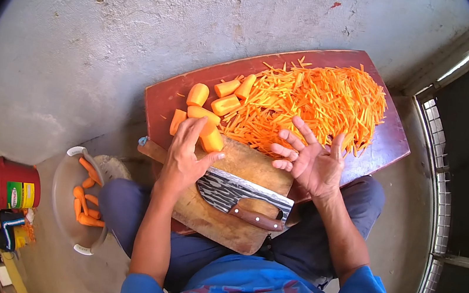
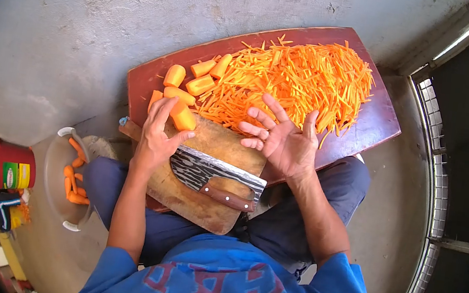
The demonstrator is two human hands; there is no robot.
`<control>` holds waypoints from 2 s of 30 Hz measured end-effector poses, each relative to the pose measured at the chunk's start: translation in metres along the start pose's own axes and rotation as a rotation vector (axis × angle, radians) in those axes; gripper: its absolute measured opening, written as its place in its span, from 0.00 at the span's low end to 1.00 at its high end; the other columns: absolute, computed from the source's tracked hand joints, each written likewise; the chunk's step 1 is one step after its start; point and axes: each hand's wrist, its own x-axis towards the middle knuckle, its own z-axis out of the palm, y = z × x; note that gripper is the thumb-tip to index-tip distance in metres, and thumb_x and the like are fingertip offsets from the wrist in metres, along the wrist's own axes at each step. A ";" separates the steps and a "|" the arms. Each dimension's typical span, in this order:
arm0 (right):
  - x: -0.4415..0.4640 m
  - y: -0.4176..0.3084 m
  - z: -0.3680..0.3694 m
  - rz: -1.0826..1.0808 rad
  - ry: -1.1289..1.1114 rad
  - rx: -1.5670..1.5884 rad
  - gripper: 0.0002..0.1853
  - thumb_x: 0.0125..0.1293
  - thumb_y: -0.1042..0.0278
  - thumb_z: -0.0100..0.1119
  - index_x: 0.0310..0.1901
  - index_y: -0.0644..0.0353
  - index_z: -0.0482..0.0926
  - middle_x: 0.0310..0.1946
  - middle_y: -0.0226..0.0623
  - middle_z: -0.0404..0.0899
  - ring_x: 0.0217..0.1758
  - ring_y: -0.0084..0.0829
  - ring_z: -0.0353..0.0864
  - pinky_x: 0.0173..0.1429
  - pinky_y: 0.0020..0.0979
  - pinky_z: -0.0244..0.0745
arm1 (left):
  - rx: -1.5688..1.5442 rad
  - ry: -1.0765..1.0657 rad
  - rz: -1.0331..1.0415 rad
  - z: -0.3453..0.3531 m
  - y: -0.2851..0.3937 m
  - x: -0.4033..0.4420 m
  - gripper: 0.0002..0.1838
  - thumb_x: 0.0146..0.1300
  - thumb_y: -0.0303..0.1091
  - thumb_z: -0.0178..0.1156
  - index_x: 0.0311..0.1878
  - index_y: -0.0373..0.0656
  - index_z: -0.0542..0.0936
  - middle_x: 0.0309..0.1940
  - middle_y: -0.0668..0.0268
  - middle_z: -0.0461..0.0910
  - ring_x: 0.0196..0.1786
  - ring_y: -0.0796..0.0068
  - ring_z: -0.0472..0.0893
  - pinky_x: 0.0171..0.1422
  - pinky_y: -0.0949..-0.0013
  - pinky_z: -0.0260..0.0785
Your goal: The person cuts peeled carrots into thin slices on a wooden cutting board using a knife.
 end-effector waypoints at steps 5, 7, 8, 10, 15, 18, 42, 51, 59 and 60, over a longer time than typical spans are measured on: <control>0.000 0.000 0.002 -0.029 0.037 -0.036 0.60 0.75 0.10 0.52 0.90 0.57 0.64 0.81 0.62 0.76 0.81 0.70 0.78 0.77 0.69 0.79 | -0.214 0.127 -0.019 -0.001 -0.013 0.000 0.42 0.67 0.43 0.87 0.79 0.37 0.81 0.74 0.52 0.81 0.76 0.55 0.82 0.77 0.52 0.77; -0.002 -0.001 0.003 -0.047 0.050 -0.066 0.60 0.77 0.11 0.52 0.90 0.58 0.65 0.80 0.62 0.76 0.80 0.70 0.79 0.77 0.68 0.80 | -0.605 0.192 -0.097 -0.003 -0.017 0.004 0.49 0.75 0.66 0.73 0.84 0.36 0.75 0.75 0.51 0.81 0.77 0.57 0.82 0.77 0.50 0.77; -0.002 -0.001 0.004 -0.050 0.052 -0.077 0.59 0.77 0.12 0.52 0.90 0.58 0.65 0.80 0.62 0.76 0.80 0.70 0.79 0.76 0.67 0.81 | -0.881 0.243 -0.153 -0.003 -0.017 0.005 0.52 0.76 0.72 0.68 0.85 0.36 0.73 0.75 0.50 0.81 0.77 0.55 0.82 0.78 0.49 0.77; -0.003 -0.002 0.002 -0.050 0.047 -0.112 0.59 0.78 0.12 0.52 0.90 0.59 0.65 0.80 0.61 0.77 0.79 0.69 0.80 0.76 0.66 0.82 | -1.300 0.302 -0.247 -0.013 -0.016 0.009 0.63 0.76 0.88 0.48 0.89 0.35 0.67 0.77 0.44 0.80 0.79 0.49 0.80 0.81 0.42 0.76; -0.003 0.001 -0.003 -0.031 0.003 -0.195 0.57 0.80 0.14 0.51 0.89 0.60 0.66 0.79 0.58 0.78 0.78 0.66 0.82 0.75 0.62 0.83 | -1.865 0.265 -0.353 -0.025 -0.031 0.005 0.66 0.72 0.91 0.50 0.90 0.38 0.67 0.82 0.37 0.74 0.84 0.34 0.73 0.86 0.27 0.67; -0.003 0.002 -0.007 -0.014 -0.003 -0.239 0.57 0.80 0.14 0.51 0.89 0.61 0.67 0.79 0.57 0.78 0.77 0.65 0.83 0.74 0.60 0.83 | -1.889 0.297 -0.374 -0.024 -0.027 0.004 0.67 0.71 0.92 0.50 0.90 0.37 0.65 0.83 0.34 0.71 0.85 0.33 0.71 0.87 0.26 0.66; -0.017 0.032 0.040 -0.298 -0.104 -2.585 0.60 0.74 0.16 0.59 0.92 0.57 0.63 0.88 0.64 0.63 0.96 0.67 0.53 0.97 0.68 0.42 | -1.139 0.102 -0.243 -0.006 -0.023 -0.002 0.49 0.75 0.64 0.74 0.83 0.33 0.75 0.76 0.54 0.82 0.79 0.58 0.79 0.82 0.52 0.69; -0.017 0.038 0.040 -0.248 -0.133 -2.629 0.57 0.75 0.13 0.52 0.87 0.57 0.72 0.88 0.60 0.65 0.97 0.65 0.50 0.97 0.69 0.40 | -0.583 0.060 -0.166 0.004 -0.008 -0.001 0.37 0.66 0.42 0.87 0.74 0.37 0.85 0.71 0.59 0.82 0.74 0.65 0.82 0.73 0.58 0.77; -0.016 0.040 0.043 -0.259 -0.171 -2.641 0.56 0.76 0.14 0.51 0.87 0.56 0.72 0.86 0.60 0.66 0.96 0.66 0.52 0.97 0.69 0.41 | -0.308 0.086 -0.080 0.005 -0.001 -0.002 0.35 0.64 0.41 0.87 0.71 0.37 0.87 0.68 0.54 0.84 0.72 0.54 0.83 0.78 0.54 0.76; -0.017 0.040 0.043 -0.256 -0.173 -2.641 0.56 0.76 0.14 0.51 0.88 0.56 0.72 0.86 0.60 0.66 0.96 0.66 0.52 0.97 0.69 0.42 | -0.289 0.101 -0.068 0.006 0.000 -0.002 0.34 0.65 0.40 0.87 0.71 0.37 0.87 0.68 0.54 0.84 0.72 0.54 0.83 0.78 0.53 0.76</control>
